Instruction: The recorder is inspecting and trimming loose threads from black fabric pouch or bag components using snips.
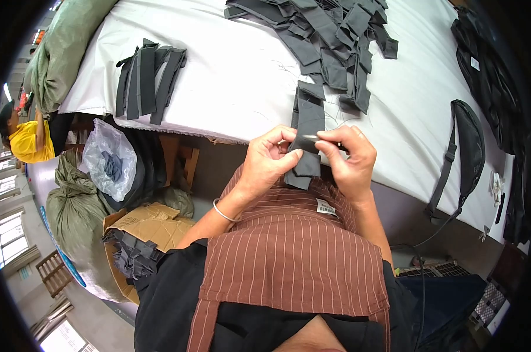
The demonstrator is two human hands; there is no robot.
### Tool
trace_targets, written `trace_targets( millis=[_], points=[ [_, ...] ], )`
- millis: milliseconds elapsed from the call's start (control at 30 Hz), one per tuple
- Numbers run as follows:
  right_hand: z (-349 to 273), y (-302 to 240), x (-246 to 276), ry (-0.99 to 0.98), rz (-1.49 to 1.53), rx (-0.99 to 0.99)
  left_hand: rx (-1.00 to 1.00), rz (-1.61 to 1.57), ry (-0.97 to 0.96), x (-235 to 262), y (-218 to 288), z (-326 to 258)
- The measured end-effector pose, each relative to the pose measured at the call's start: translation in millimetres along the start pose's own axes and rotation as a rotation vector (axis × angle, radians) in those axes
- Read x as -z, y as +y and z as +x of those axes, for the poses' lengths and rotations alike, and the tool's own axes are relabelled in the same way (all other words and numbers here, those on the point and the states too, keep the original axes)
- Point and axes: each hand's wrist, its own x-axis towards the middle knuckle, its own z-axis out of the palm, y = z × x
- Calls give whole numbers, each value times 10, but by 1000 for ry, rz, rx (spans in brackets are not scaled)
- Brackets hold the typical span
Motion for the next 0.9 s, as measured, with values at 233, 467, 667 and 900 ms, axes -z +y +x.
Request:
trace_targets(
  millis=[233,467,667,900],
  points=[
    [282,196,-40,168,340,-299,-435,760,-164,-85,82,-55],
    [352,251,149,151,943,-529,65,754,-181,50,115,-146],
    [334,-21,25,102,851,-531,94,406,-149,-54,231,39],
    [309,-18,-135,143,914,-579,71,248,8,-105,183,120]
  ],
)
